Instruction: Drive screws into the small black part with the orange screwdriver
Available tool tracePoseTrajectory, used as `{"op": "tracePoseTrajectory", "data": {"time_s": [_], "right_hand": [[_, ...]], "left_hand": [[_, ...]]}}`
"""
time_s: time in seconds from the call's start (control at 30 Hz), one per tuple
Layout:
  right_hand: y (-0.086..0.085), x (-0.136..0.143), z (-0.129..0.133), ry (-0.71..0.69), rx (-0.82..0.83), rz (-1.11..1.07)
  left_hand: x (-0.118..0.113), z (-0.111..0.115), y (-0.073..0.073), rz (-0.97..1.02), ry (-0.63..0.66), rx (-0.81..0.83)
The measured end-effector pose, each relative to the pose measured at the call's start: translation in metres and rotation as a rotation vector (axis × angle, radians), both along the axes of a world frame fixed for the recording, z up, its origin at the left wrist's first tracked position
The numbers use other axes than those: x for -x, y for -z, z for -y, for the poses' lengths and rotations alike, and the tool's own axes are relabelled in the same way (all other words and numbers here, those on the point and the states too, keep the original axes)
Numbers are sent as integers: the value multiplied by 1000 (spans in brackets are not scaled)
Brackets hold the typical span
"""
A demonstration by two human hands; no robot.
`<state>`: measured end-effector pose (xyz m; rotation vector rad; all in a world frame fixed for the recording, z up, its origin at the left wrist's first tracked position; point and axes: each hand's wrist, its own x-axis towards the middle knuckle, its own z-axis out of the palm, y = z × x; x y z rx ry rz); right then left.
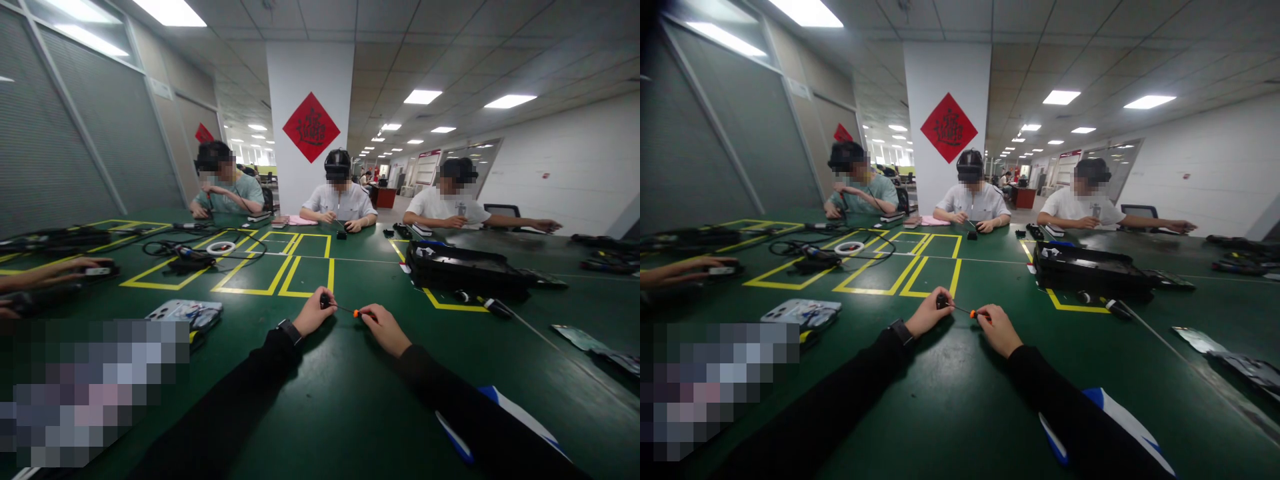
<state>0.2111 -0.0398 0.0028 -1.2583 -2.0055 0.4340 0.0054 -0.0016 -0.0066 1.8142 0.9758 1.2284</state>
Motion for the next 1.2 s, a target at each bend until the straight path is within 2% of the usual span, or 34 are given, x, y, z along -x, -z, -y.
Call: {"op": "tracePoseTrajectory", "data": {"time_s": [0.3,0.67,0.97,1.2], "right_hand": [[2,-2,1,-76,-12,-55],[4,0,-3,-33,-78,8],[6,-2,-3,-15,16,-67],[3,-3,-3,-14,-52,-31]], "left_hand": [[0,-2,2,-16,-3,-13],[0,-2,2,-9,7,-15],[0,-1,1,-30,9,-38],[0,-1,3,-21,0,-28]]}}
